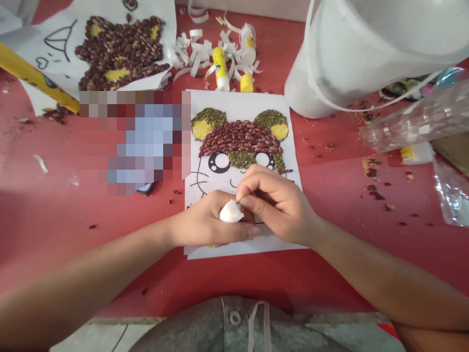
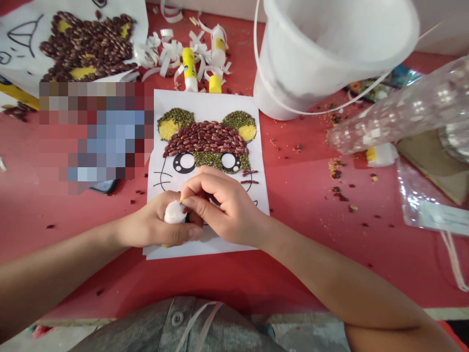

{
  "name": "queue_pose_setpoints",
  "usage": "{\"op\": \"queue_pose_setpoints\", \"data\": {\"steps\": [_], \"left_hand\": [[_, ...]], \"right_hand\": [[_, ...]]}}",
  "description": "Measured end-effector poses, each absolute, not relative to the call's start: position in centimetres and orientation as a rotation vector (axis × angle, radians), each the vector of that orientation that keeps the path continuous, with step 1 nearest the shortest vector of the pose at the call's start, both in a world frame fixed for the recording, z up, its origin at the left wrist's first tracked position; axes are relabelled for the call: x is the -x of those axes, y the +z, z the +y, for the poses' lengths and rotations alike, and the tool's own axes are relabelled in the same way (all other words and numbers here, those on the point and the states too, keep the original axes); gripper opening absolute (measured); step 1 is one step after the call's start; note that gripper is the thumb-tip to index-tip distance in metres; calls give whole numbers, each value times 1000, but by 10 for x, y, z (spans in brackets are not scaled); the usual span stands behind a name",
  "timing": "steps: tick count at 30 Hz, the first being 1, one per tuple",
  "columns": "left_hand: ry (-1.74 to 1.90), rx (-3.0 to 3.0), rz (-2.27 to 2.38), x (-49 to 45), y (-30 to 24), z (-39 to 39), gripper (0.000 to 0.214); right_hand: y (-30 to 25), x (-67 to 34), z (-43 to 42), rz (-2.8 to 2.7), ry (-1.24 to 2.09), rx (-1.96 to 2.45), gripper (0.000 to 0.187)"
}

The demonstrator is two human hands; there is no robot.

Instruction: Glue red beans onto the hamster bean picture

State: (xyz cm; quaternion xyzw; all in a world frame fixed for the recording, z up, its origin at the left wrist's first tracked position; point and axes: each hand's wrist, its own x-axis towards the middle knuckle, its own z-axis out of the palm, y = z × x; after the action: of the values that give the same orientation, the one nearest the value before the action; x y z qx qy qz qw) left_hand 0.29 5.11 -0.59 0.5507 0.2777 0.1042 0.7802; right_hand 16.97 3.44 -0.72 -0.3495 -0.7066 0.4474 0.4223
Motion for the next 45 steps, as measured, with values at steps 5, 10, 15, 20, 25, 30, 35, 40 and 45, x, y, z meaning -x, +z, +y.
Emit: {"op": "queue_pose_setpoints", "data": {"steps": [5,10,15,20,25,30,35,40,45], "left_hand": [[157,-1148,618,-1,-6,54,21],[136,-1124,639,-3,-3,56,17],[128,-1155,655,-3,0,56,16],[138,-1177,655,-2,1,54,15],[150,-1186,666,-2,2,53,16],[143,-1148,677,-1,2,53,17],[136,-1126,678,-1,2,53,18],[139,-1126,672,0,1,53,18],[123,-1118,667,1,1,54,18]], "right_hand": [[-8,-171,36,-1636,1380,871,15],[-10,-171,38,-1364,1680,877,16],[-9,-180,46,-1505,1302,1149,12],[-19,-188,55,-1933,477,1292,11],[-32,-187,58,-2202,165,1318,16],[-39,-181,58,-2302,-108,1329,18],[-43,-179,58,-2272,-105,1389,10],[-39,-184,58,-2173,89,1401,3],[-38,-187,59,-2115,96,1379,4]]}}
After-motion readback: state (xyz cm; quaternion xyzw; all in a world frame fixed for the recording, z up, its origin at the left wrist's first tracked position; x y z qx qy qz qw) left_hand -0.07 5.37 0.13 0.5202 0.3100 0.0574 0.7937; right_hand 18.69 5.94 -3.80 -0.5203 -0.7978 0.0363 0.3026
